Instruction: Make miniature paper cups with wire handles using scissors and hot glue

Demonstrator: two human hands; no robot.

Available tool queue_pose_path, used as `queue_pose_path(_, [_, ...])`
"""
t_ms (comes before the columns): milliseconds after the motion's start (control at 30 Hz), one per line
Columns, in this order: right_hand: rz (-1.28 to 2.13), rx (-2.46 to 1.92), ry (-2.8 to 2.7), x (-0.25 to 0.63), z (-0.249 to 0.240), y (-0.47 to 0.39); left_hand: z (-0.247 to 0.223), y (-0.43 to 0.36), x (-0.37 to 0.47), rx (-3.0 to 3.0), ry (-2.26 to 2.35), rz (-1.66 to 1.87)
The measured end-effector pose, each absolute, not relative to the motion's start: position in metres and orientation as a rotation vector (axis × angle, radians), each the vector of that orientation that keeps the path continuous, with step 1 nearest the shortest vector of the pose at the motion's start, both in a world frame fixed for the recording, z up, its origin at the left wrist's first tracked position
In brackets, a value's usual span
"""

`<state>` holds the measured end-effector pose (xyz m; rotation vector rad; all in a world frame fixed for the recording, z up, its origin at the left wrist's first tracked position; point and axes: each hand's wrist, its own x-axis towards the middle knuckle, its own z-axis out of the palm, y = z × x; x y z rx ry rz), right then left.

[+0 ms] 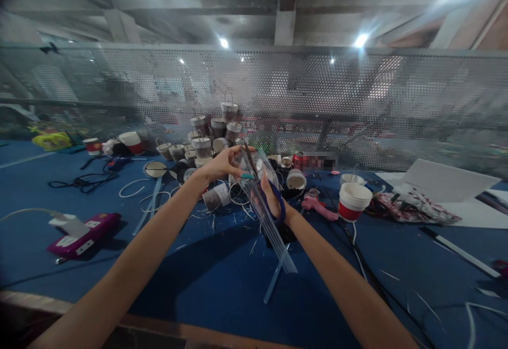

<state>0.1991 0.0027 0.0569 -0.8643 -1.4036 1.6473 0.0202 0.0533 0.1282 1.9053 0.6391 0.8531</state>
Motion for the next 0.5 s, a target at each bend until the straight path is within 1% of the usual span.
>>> queue_pose_path(200, [1.558,-0.958,-1.434,0.196,0.065,-0.004,0.126,0.056,0.02,1.941,0.633,0.858])
queue_pose_path(400, [1.243,-1.001,-1.547,0.196,0.064,-0.004,0.126,0.055,0.021,1.955,0.63,0.834])
queue_pose_path(500, [1.226,-1.095,-1.527,0.2,0.068,-0.003,0.125,0.057,0.02,1.951,0.67,0.834])
